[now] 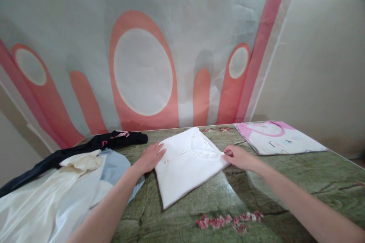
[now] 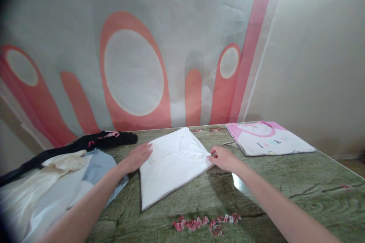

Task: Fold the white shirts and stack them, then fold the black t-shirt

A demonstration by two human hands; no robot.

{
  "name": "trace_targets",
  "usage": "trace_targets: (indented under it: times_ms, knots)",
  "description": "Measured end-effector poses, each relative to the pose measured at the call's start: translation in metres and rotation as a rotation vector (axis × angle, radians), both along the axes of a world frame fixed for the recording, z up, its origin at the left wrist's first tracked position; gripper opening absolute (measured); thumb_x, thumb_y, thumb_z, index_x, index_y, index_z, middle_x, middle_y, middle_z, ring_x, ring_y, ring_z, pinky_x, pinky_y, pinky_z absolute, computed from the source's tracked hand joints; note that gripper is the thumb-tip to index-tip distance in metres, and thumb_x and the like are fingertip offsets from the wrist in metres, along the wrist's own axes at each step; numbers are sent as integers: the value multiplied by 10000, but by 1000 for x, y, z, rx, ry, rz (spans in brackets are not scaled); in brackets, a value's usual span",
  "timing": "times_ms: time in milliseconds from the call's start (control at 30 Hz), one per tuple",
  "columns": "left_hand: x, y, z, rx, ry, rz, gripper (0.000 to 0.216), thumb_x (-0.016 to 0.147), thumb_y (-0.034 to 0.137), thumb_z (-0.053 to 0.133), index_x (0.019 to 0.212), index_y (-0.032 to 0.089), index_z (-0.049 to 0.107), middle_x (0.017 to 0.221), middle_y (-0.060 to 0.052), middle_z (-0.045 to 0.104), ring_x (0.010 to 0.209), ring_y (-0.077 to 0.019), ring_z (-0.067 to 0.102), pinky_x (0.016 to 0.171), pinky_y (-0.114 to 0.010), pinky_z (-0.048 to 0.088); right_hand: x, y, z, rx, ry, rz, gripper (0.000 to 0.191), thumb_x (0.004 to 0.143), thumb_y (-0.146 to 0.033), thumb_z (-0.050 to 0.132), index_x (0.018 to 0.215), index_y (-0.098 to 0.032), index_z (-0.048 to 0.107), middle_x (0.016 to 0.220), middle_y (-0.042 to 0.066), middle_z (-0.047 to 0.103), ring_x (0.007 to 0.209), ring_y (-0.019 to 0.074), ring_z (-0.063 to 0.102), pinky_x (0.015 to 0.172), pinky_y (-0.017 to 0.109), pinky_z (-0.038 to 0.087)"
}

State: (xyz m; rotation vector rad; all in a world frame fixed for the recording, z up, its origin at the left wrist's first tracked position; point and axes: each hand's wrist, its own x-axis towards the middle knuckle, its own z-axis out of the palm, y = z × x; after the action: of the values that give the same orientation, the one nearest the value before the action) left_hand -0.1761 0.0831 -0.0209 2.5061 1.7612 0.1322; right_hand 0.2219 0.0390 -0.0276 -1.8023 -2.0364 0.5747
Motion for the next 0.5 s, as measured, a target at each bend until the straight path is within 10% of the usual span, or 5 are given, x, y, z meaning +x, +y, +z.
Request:
trace_targets:
  times_ms: [500]
  knots:
    - [71,-97,93,-237,400,26,448,801,481,463,885,104,690,906,-209,663,868,-368,623,705,-445,473,39,48,-17,0,128,23,185,642,-179,604,823,-141,613,664,11,632,607,142,555,564,235,409]
